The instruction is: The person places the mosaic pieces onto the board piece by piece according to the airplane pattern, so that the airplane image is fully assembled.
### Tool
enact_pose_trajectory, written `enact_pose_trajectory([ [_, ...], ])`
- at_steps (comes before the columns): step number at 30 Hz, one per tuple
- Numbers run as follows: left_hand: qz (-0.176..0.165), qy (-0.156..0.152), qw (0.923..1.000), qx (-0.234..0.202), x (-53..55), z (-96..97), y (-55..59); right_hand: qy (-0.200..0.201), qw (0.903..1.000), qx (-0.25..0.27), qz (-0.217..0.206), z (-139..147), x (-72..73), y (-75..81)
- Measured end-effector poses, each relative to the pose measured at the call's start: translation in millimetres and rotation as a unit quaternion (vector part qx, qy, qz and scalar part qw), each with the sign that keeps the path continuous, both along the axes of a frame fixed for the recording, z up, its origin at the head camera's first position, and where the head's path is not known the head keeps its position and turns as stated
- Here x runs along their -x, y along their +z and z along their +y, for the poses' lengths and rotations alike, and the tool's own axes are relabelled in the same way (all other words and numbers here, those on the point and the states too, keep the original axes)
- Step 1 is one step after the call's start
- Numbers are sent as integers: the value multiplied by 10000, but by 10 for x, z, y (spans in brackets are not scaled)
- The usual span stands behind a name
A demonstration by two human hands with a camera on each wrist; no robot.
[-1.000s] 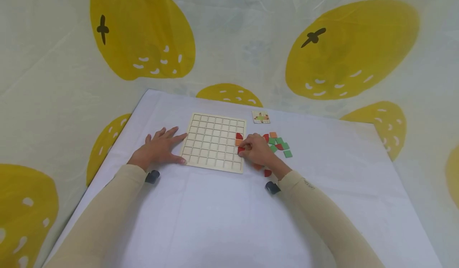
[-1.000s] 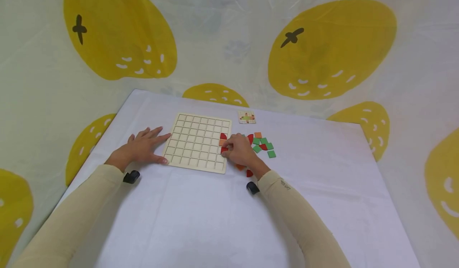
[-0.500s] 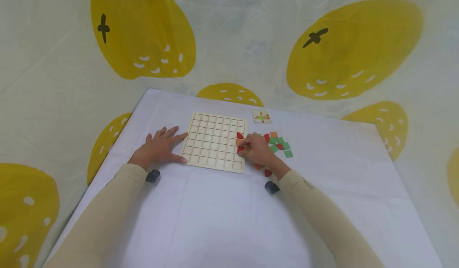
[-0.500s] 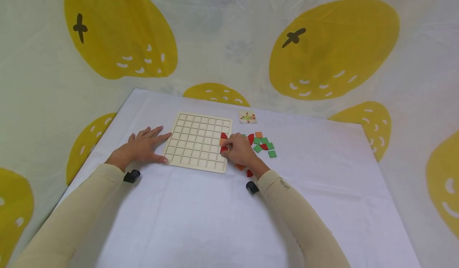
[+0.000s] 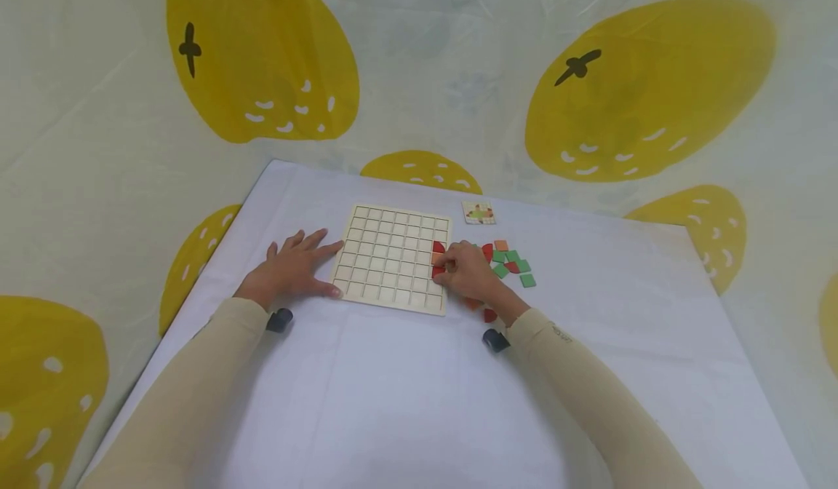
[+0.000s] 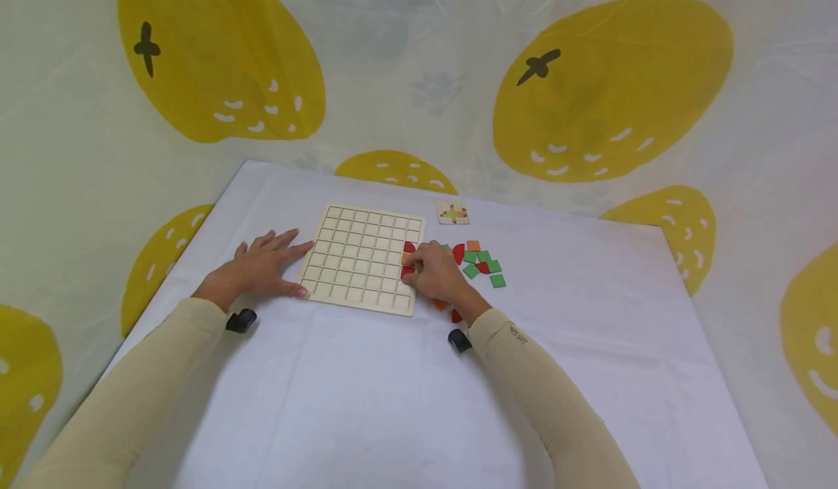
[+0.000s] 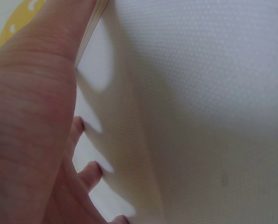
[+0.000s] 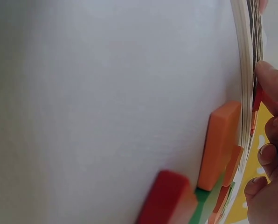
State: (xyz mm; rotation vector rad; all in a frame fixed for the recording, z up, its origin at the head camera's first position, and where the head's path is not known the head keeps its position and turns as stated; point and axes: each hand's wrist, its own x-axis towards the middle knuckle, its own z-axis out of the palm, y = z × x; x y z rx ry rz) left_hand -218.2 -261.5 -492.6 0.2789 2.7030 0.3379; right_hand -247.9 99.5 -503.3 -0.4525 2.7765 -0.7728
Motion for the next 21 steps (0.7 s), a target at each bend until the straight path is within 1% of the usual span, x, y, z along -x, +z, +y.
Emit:
enact_pose_trajectory([
  [4,1,15,10000,-49,-4,2,5,34,10000,-30,38,-4,7,-13],
  [21,73,15,10000,31,-15,10,-2,44,10000,-23,62,-14,12,-37],
])
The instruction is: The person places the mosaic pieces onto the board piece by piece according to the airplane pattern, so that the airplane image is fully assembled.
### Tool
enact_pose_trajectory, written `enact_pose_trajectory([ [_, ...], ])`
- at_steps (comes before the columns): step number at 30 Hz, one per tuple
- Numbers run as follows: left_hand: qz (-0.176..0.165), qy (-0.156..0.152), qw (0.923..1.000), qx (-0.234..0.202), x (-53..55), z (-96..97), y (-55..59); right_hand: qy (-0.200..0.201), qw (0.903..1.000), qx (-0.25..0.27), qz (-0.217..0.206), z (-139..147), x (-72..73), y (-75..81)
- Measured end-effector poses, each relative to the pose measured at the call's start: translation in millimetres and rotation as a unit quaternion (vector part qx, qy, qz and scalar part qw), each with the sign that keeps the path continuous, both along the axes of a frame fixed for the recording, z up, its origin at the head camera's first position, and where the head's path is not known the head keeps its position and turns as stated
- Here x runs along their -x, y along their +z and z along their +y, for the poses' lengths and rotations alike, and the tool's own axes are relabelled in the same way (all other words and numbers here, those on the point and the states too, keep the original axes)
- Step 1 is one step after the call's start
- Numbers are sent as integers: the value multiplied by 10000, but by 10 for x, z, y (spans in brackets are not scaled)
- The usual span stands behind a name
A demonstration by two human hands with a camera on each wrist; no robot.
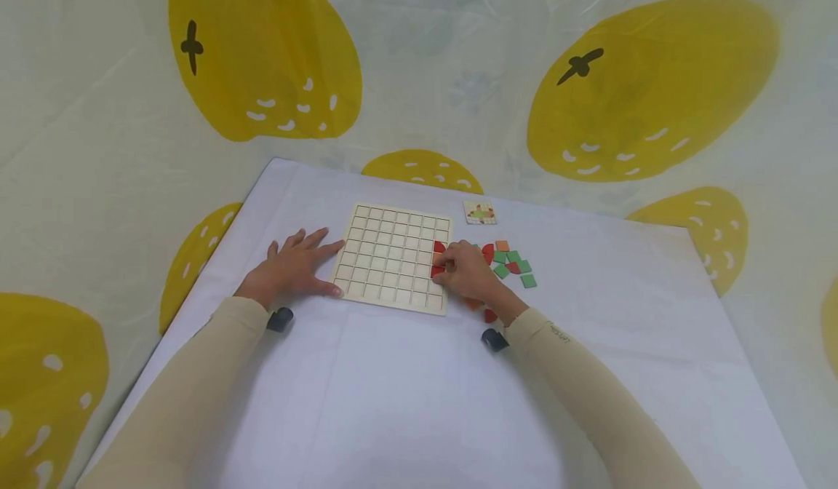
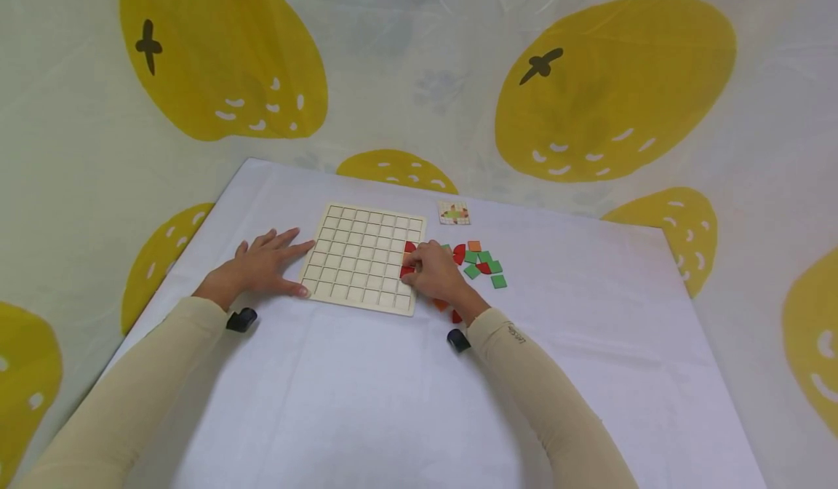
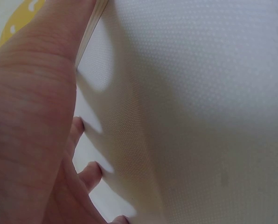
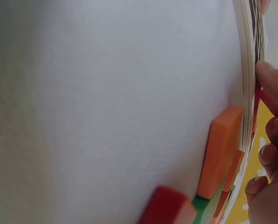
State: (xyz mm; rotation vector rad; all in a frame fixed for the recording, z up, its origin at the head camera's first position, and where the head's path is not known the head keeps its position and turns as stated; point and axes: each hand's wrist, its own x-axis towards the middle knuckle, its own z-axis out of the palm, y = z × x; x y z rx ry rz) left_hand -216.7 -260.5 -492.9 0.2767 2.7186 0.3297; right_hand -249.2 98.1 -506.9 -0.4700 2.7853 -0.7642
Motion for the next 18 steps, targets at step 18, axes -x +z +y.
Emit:
enact_pose_trajectory([
  [18,-122,66,9999,-19,20,-2,13,3,10000,-7,-24,10,8,49],
])
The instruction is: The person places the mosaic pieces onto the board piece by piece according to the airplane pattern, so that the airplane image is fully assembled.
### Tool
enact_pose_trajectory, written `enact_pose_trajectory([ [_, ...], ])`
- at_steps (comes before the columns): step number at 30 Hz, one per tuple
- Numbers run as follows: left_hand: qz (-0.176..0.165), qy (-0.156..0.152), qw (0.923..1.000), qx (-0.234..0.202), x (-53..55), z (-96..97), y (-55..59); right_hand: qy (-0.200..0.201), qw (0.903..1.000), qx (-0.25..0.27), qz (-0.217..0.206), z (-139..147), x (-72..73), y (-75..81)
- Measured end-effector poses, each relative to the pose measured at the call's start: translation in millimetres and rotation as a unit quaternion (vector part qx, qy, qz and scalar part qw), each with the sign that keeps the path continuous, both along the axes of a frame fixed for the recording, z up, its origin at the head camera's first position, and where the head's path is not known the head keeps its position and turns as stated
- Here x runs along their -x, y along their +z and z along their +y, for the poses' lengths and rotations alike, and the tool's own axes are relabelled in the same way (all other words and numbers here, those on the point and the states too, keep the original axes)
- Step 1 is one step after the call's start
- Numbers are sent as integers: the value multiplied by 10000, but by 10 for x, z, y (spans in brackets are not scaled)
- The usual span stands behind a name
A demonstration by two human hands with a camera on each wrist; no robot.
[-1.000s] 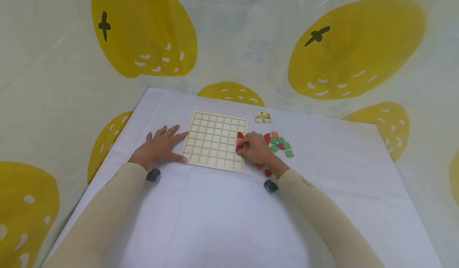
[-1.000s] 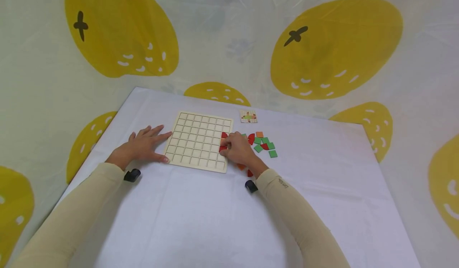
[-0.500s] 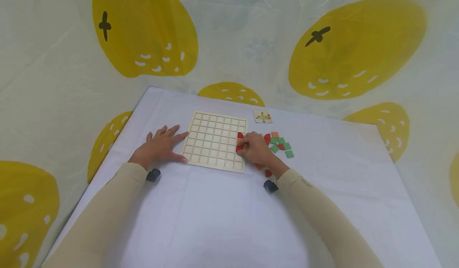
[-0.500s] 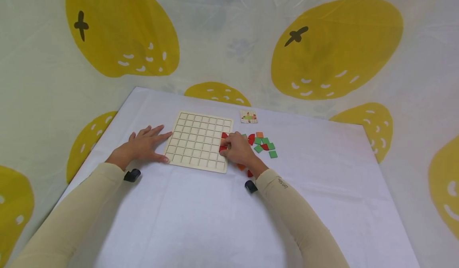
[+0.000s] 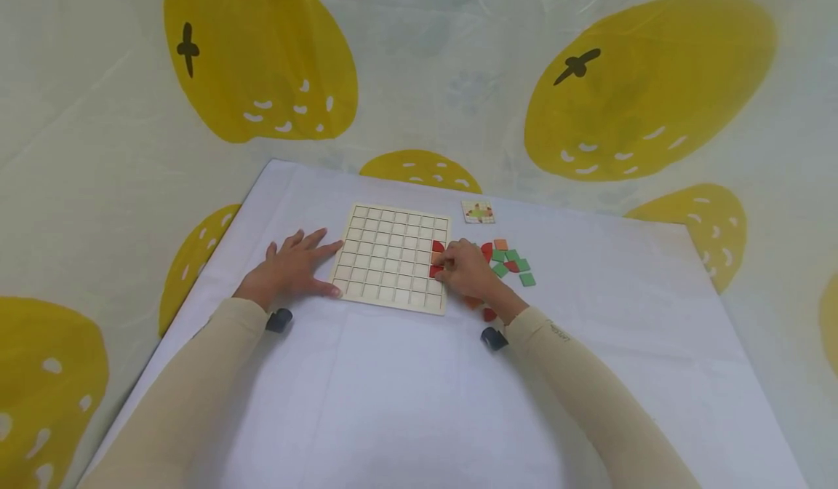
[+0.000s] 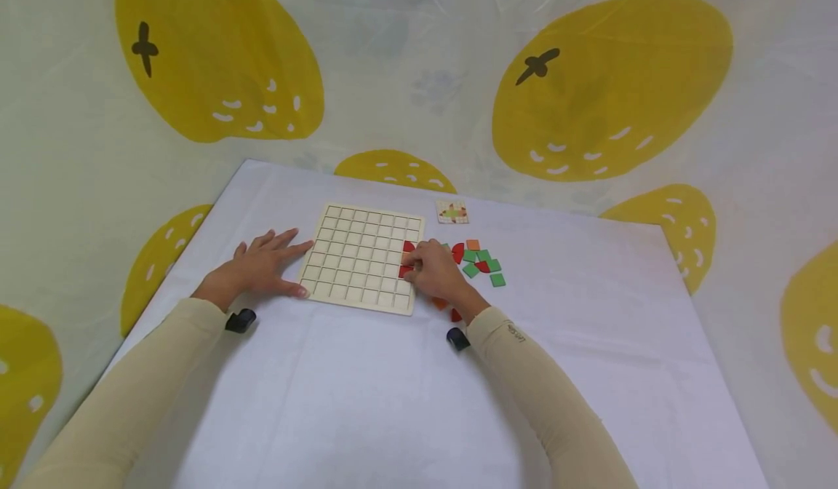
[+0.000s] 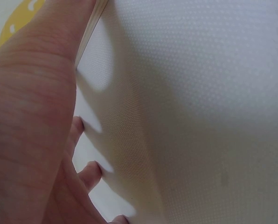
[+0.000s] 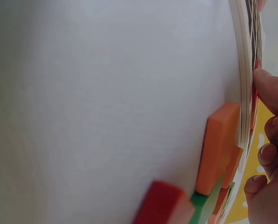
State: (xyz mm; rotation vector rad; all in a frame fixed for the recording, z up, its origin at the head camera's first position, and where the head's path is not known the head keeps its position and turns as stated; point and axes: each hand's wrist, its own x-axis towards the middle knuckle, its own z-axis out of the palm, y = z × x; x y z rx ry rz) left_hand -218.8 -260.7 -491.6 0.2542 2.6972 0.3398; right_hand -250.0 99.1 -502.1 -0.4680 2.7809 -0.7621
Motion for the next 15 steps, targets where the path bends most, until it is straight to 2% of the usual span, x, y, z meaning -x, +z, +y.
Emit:
enact_pose_trajectory([
  [8,-39,-47,10000,-7,-3,30,35,-126,9996,123,-208,51,0,9],
  [15,-22,-52,10000,-2,-7,9,29,-161,9990,382,-143,143,24,44],
])
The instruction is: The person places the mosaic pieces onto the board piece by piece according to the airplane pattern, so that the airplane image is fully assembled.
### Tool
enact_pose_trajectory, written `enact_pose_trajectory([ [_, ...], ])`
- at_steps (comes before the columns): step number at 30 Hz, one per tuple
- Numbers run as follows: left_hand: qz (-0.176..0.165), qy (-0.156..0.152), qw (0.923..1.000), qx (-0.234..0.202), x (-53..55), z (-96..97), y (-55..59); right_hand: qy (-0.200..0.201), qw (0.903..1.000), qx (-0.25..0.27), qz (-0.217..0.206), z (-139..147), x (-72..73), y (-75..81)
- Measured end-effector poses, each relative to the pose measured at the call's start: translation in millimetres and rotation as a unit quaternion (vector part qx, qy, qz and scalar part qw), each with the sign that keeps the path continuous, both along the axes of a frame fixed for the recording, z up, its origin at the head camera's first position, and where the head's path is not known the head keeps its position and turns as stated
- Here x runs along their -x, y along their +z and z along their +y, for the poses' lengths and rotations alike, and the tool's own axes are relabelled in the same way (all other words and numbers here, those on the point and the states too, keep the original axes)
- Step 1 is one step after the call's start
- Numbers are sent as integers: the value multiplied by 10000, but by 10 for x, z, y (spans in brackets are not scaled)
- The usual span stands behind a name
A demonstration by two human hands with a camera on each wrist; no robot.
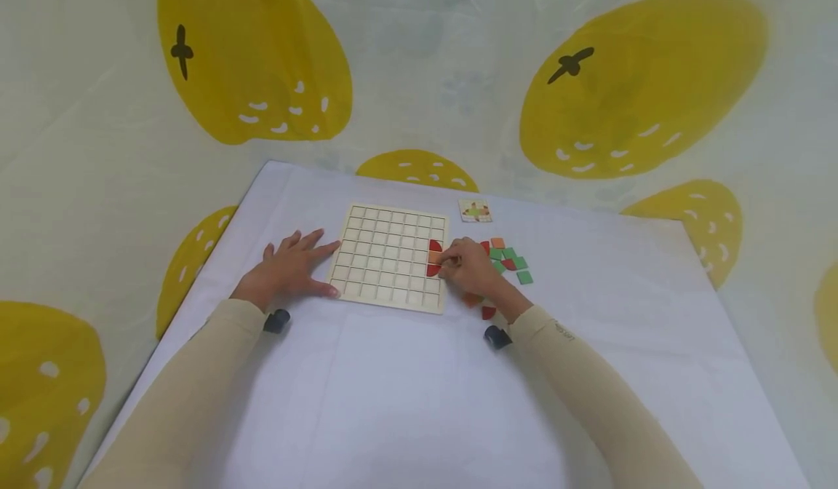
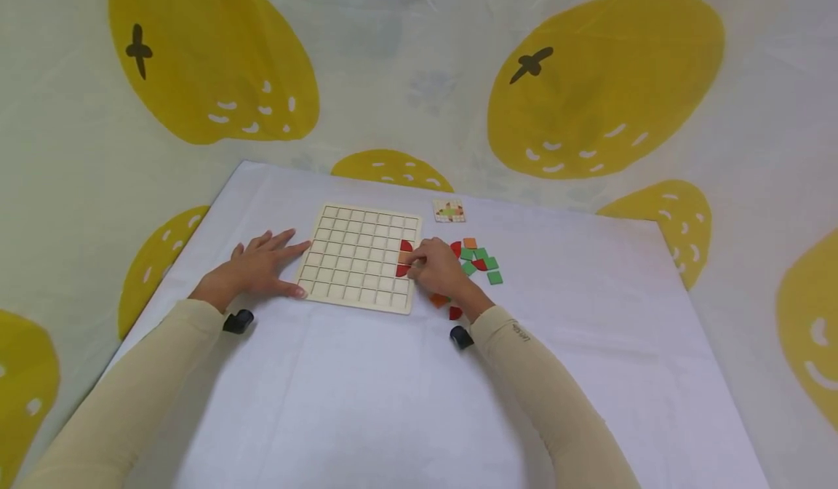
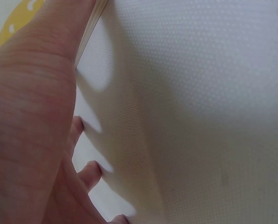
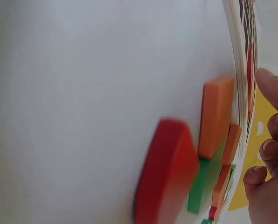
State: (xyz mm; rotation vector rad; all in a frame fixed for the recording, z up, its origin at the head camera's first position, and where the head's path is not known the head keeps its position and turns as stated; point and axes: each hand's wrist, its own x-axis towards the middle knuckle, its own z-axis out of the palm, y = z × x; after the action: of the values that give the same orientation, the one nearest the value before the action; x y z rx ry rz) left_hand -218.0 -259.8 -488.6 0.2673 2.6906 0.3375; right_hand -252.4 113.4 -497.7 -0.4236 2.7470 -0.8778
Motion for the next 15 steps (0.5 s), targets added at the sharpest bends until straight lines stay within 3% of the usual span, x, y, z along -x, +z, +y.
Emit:
enact_pose_trajectory([
  [15,-43,13,10000,81,2,22,12,-71,9998,117,167,271,21,5],
])
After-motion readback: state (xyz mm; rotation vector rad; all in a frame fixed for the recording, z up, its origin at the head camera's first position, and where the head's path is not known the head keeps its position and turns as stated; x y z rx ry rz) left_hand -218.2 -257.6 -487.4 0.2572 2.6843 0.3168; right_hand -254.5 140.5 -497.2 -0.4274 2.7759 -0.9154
